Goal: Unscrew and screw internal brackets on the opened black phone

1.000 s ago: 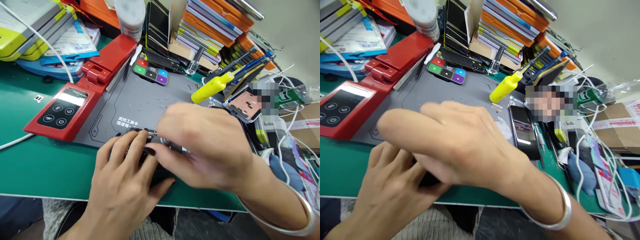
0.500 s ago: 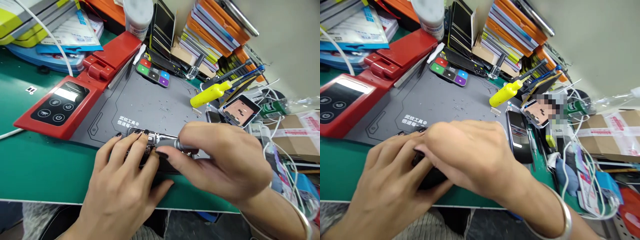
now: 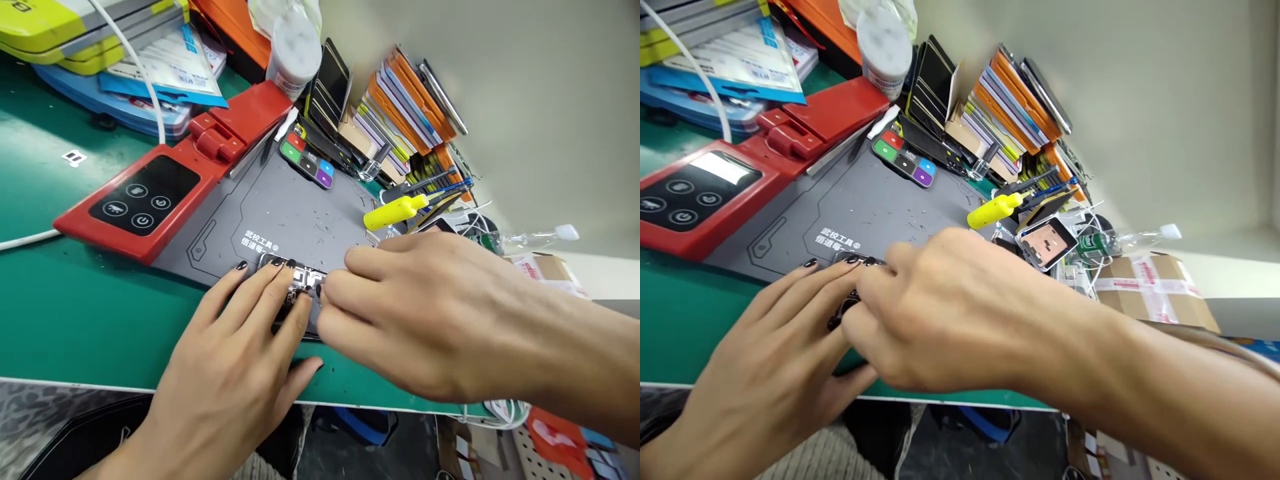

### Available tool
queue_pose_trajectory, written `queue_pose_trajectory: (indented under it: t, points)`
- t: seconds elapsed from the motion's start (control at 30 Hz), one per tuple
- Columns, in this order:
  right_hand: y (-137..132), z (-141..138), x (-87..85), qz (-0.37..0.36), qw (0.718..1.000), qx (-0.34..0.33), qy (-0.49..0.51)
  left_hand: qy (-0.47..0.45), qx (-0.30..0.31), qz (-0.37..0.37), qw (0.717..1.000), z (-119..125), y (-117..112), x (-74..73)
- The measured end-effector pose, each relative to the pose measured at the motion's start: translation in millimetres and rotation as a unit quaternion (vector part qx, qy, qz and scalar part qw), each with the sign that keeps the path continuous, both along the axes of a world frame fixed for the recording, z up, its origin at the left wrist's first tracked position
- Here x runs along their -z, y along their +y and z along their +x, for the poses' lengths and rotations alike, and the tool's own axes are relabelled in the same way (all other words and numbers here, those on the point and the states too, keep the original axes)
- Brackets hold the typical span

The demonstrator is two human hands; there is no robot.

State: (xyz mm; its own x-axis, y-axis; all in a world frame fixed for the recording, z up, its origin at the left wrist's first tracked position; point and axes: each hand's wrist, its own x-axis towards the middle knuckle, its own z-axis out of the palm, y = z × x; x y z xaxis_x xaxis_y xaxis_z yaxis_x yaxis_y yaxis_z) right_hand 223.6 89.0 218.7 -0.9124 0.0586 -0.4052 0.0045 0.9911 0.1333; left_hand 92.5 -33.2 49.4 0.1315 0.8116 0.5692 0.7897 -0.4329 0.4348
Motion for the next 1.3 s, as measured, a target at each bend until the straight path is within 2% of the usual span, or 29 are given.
queue_pose_trajectory:
  t: [0.1,0.2,0.3,0.5,0.63,0.7,0.8,0.9,1.0,1.07,1.1,1.17,1.3]
  points:
    - [4.1,-1.9,0.2,-0.016,1.0,-0.013,-0.019,0.015,0.009,0.014,1.0,-1.0,1.8,0.4]
    - [8.5,3.6,6.3,-0.036,0.999,0.012,0.012,0.001,0.007,0.001,1.0,-1.6,3.5,0.4]
    - [9.3,8.3,11.1,-0.047,0.996,0.06,0.04,-0.009,0.006,-0.011,1.0,-1.1,4.6,0.6]
    - [-0.4,3.9,8.4,-0.03,0.983,0.178,-0.003,-0.018,0.01,-0.013,1.0,0.0,4.8,1.1]
    - [-5.7,-9.5,6.7,-0.024,0.964,0.263,-0.013,-0.025,0.009,-0.019,0.999,0.2,3.1,1.6]
    - [-6.3,-21.2,6.6,0.002,0.949,0.311,-0.051,-0.035,0.011,-0.025,0.999,-0.2,2.2,2.4]
    - [-6.1,-38.3,7.3,0.025,0.931,0.35,-0.099,-0.036,0.014,-0.027,0.999,-1.4,1.1,3.0]
    - [-6.4,-42.0,5.7,0.028,0.925,0.362,-0.113,-0.018,0.023,-0.02,0.999,-3.5,0.4,1.4]
    - [-8.6,-22.4,-1.7,0.022,0.927,0.371,-0.045,-0.006,0.033,-0.014,0.999,-7.8,2.3,-1.8]
    - [-11.3,2.3,-5.8,0.006,0.92,0.385,0.074,0.0,0.039,-0.008,0.999,-13.9,7.0,-3.4]
    - [-13.1,16.5,-5.7,-0.002,0.906,0.395,0.154,0.007,0.043,-0.003,0.999,-18.3,10.6,-3.8]
    - [-17.4,44.4,1.3,-0.007,0.86,0.43,0.276,0.029,0.053,0.006,0.998,-29.3,19.3,-4.5]
    - [-26.7,81.6,38.3,-0.093,0.747,0.493,0.437,0.091,0.096,0.017,0.991,-52.4,37.2,-10.0]
